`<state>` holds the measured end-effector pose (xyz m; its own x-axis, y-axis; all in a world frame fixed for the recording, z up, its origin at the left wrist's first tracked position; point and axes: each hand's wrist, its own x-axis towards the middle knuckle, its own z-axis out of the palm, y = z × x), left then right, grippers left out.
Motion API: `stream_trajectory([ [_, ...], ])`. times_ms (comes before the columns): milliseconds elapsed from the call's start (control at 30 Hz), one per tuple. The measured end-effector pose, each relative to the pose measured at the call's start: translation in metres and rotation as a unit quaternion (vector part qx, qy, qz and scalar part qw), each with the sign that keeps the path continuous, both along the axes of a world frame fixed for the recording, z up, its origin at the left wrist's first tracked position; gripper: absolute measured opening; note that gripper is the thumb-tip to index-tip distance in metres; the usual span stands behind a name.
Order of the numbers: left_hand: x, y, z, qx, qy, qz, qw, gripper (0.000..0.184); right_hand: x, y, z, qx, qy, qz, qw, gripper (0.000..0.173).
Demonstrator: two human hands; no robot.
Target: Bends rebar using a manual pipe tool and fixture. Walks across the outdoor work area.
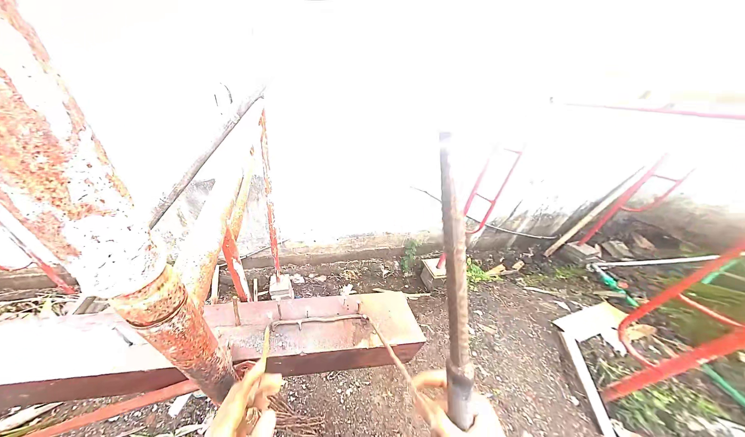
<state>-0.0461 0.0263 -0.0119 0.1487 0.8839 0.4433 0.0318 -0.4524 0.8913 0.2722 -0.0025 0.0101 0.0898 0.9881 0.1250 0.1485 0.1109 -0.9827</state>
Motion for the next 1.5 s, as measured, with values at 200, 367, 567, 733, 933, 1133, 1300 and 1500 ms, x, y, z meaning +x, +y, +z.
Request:
stream_trajectory([
  [200,0.059,0.055,0.045,0.107,0.036,0.256,0.960,0.043,0.000,0.079,0.053,0.090,-0.049,-0.057,0.993,0.051],
  [367,0.065,0.077,0.053,0.158,0.038,0.353,0.922,0.028,-0.005,0.110,0.074,0.112,-0.055,0.001,0.992,0.021],
  [567,0.075,0.081,0.040,0.186,-0.019,0.402,0.897,0.024,-0.005,0.115,0.074,0.116,-0.085,0.055,0.988,0.033],
  [733,0.076,0.113,0.063,0.249,-0.052,0.408,0.877,0.028,-0.011,0.133,0.092,0.055,-0.086,0.086,0.991,0.039],
  [933,0.089,0.134,0.099,0.267,0.051,0.242,0.931,0.031,0.029,0.147,0.062,0.066,-0.023,0.045,0.997,0.035],
  [1133,0.143,0.142,0.153,0.287,0.345,0.142,0.882,0.030,0.087,0.135,-0.004,0.021,0.008,-0.110,0.994,0.039],
  [1300,0.186,0.155,0.168,0.369,0.455,0.092,0.805,0.028,0.089,0.127,-0.043,-0.059,0.112,-0.168,0.978,0.038],
  [1500,0.193,0.174,0.162,0.329,0.474,0.039,0.816,0.026,0.086,0.134,-0.052,-0.112,0.125,-0.174,0.970,0.038],
])
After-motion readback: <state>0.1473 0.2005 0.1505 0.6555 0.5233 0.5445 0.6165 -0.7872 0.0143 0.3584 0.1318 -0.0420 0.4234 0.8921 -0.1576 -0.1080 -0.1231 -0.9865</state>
